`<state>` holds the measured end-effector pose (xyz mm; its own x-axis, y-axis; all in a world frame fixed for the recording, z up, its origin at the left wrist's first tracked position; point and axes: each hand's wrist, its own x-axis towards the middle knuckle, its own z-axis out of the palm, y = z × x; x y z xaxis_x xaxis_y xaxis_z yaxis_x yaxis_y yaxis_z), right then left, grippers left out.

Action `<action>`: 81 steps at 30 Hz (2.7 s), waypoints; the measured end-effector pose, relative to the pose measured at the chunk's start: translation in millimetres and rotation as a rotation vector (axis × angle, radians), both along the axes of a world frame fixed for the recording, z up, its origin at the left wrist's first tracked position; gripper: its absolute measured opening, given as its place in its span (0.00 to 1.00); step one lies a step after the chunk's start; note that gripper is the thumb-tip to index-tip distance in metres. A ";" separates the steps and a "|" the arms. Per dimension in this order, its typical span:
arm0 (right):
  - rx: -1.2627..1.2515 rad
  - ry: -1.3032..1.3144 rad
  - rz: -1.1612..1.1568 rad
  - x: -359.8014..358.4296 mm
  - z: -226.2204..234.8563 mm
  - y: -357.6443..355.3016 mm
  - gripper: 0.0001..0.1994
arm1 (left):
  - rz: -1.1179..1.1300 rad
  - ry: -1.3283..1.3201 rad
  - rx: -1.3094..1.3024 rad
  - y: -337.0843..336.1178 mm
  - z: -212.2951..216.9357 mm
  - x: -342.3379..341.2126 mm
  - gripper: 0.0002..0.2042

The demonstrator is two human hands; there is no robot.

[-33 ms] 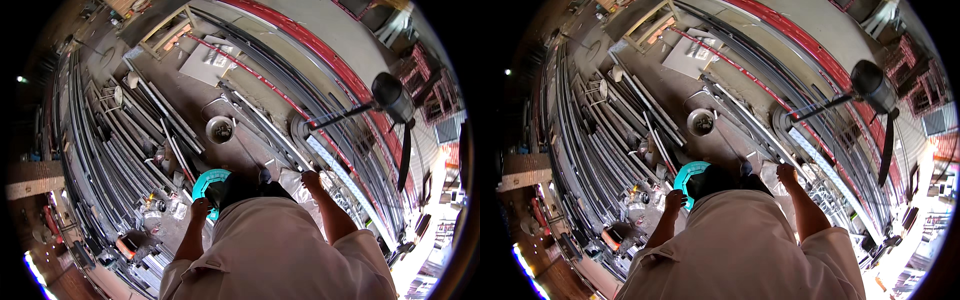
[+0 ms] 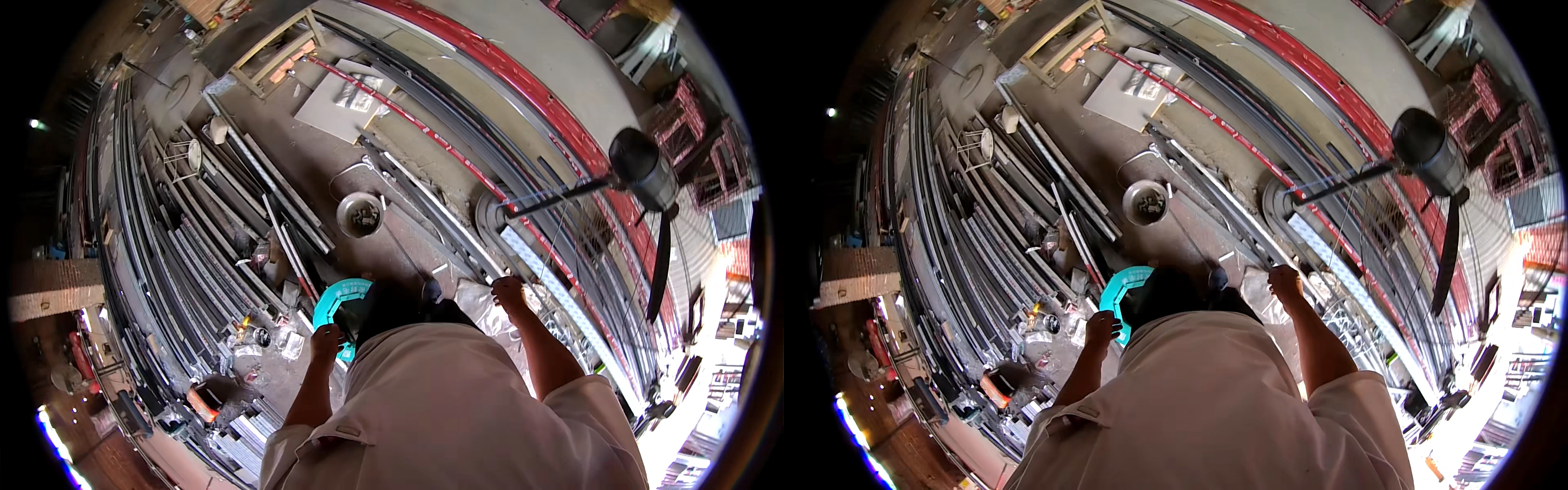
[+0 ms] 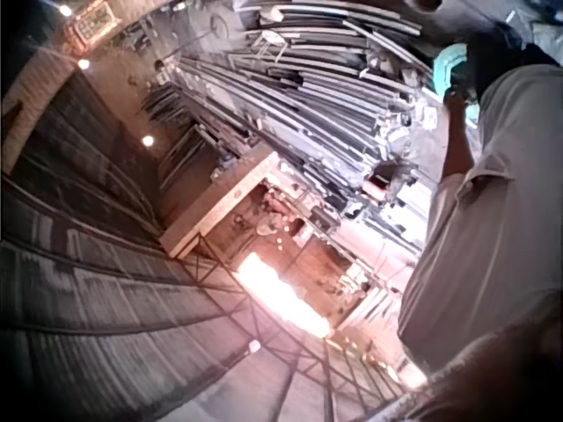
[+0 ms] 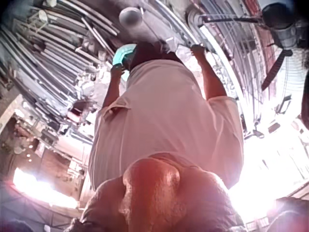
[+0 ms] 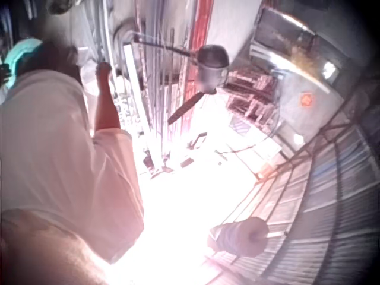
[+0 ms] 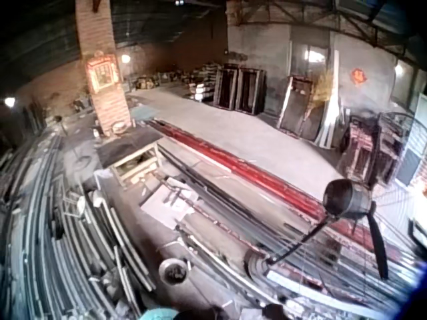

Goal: The person retrieves pliers from a box and uses them to peel protective film off a red metal frame piece. The person then places the frame piece onto a larger frame assembly.

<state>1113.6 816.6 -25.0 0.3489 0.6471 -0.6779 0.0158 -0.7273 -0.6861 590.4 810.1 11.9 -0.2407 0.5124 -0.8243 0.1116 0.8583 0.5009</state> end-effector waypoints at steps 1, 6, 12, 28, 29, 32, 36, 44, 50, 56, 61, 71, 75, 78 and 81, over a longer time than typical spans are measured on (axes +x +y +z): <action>0.035 0.019 0.017 -5.9 6.6 29.3 0.10 | 0.029 0.025 0.012 12.9 1.9 -4.9 0.15; 0.023 -0.031 0.063 3.6 28.8 126.7 0.12 | 0.066 0.051 -0.004 70.8 0.3 25.2 0.18; -0.044 -0.034 -0.016 -7.7 20.8 182.8 0.10 | 0.036 -0.044 -0.010 177.0 -23.9 15.6 0.14; -0.086 -0.129 -0.009 6.7 33.6 406.9 0.15 | -0.023 -0.075 0.108 483.5 -16.0 29.7 0.14; -0.102 -0.127 0.004 13.2 30.7 419.1 0.15 | -0.013 -0.077 0.095 489.8 -15.5 35.9 0.14; -0.132 -0.100 0.037 38.9 -2.1 460.3 0.14 | -0.044 -0.078 0.050 498.8 -35.4 50.2 0.11; -0.289 0.010 0.090 74.7 -32.6 536.9 0.11 | 0.137 -0.115 -0.082 497.5 -45.7 59.8 0.11; -0.193 0.065 0.138 167.6 -21.7 792.0 0.12 | 0.287 -0.010 -0.273 625.9 -13.4 147.8 0.08; 0.013 -0.119 0.134 184.9 44.2 961.0 0.12 | 0.064 -0.012 0.137 831.2 27.8 196.3 0.14; -0.041 -0.057 0.136 173.5 36.4 998.4 0.12 | 0.133 -0.075 0.160 946.8 22.9 213.3 0.15; -0.217 -0.070 0.042 173.6 4.4 965.1 0.11 | 0.007 -0.029 -0.070 966.8 -57.4 170.4 0.17; -0.201 -0.091 -0.073 164.7 38.6 1063.9 0.13 | 0.169 -0.079 -0.013 1089.7 -27.1 120.9 0.15; -0.118 -0.196 -0.016 184.6 50.3 1136.2 0.14 | 0.127 -0.102 -0.011 1148.3 -21.3 162.6 0.16; -0.029 -0.087 0.045 163.8 47.9 1217.4 0.13 | -0.187 0.068 0.255 1126.3 -134.6 99.7 0.16; -0.078 -0.064 0.016 193.0 27.7 1248.6 0.11 | -0.194 0.090 0.218 1150.1 -156.4 146.4 0.16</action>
